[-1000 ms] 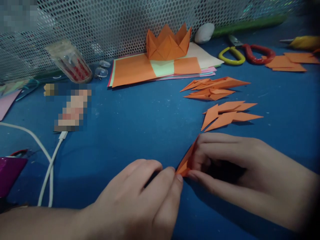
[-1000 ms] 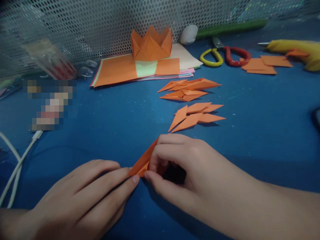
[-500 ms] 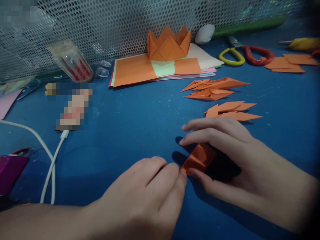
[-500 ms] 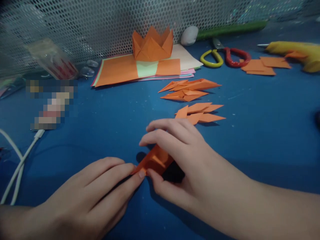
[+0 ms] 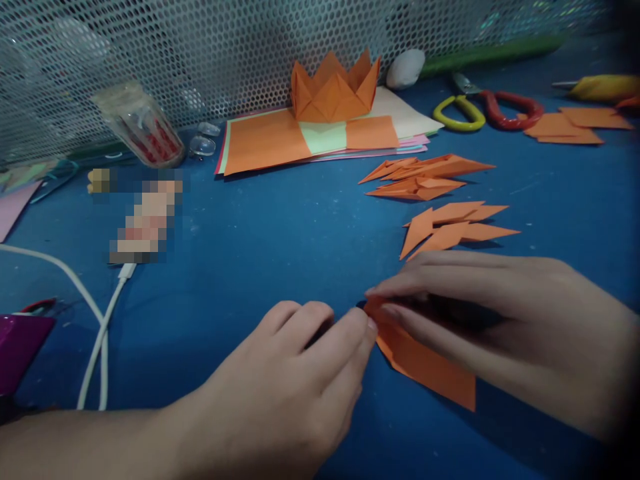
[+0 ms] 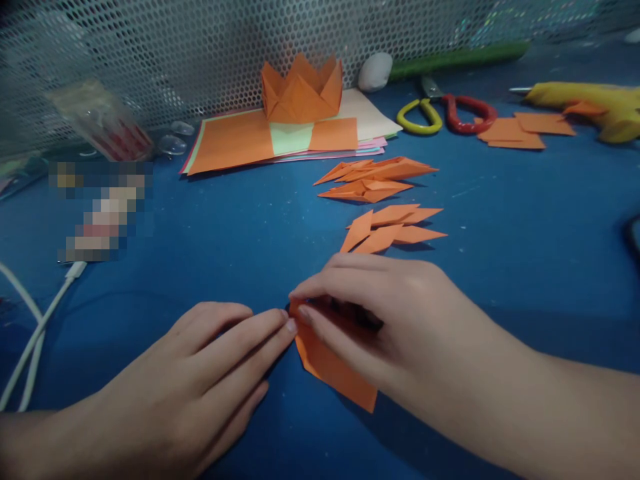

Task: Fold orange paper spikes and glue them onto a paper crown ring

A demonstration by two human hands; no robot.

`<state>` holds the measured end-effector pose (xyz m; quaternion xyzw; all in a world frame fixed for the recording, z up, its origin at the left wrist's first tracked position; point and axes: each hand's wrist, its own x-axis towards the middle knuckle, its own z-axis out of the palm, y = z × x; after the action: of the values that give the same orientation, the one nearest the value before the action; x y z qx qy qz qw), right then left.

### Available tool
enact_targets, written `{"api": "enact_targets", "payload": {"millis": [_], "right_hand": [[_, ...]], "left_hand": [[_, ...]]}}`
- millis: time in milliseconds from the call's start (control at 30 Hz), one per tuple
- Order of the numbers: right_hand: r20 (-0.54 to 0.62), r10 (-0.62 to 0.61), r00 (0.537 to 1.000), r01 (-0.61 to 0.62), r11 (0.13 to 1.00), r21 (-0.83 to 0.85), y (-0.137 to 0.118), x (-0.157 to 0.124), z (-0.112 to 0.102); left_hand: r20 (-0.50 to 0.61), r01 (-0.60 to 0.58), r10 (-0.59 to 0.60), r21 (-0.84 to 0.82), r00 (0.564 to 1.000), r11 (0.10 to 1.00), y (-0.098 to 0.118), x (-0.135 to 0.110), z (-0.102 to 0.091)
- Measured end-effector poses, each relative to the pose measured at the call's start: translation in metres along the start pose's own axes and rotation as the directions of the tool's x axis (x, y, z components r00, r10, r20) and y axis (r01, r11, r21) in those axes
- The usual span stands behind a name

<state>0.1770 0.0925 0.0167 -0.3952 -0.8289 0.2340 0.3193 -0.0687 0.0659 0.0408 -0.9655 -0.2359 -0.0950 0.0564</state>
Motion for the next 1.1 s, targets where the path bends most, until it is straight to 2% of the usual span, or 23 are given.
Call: {"api": "enact_targets", "payload": {"millis": [133, 333, 533, 633, 667, 700, 800, 933, 1100], "right_hand": [[-0.021, 0.000, 1.000, 0.000, 1.000, -0.011, 0.004, 0.001, 0.001], [0.015, 0.037, 0.999, -0.037, 0.999, 0.015, -0.001, 0.002, -0.002], [0.043, -0.142, 0.989, 0.144, 0.987, -0.067, 0.010, 0.007, -0.014], [0.137, -0.192, 0.972, 0.204, 0.976, -0.082, 0.015, 0.007, -0.020], [0.167, -0.203, 0.965, 0.222, 0.969, -0.106, 0.016, 0.006, -0.022], [0.194, -0.211, 0.958, 0.241, 0.960, -0.143, 0.017, 0.005, -0.023], [0.261, -0.287, 0.922, 0.350, 0.904, -0.244, 0.020, 0.005, -0.026], [0.346, -0.452, 0.822, 0.540, 0.811, -0.223, 0.027, 0.012, -0.031], [0.387, -0.505, 0.771, 0.612, 0.757, -0.231, 0.029, 0.016, -0.034]], "left_hand": [[-0.051, 0.006, -0.006, -0.009, 0.999, 1.000, -0.002, 0.000, 0.000], [-0.035, 0.004, -0.005, -0.024, 0.999, 1.000, 0.000, 0.001, -0.002], [-0.009, -0.051, 0.051, -0.012, 0.999, 0.999, -0.002, 0.003, -0.004], [0.044, -0.074, 0.074, 0.006, 0.996, 0.997, -0.002, 0.003, -0.006], [-0.005, -0.107, 0.107, 0.015, 0.994, 0.994, -0.002, 0.003, -0.007], [0.025, -0.076, 0.076, 0.021, 0.997, 0.997, -0.002, 0.003, -0.009], [0.035, -0.048, 0.047, 0.027, 0.998, 0.998, 0.000, 0.002, -0.012], [0.037, -0.048, 0.048, 0.013, 0.998, 0.999, -0.002, 0.001, -0.013], [0.061, -0.041, 0.041, -0.002, 0.997, 0.999, -0.005, 0.001, -0.010]]}}
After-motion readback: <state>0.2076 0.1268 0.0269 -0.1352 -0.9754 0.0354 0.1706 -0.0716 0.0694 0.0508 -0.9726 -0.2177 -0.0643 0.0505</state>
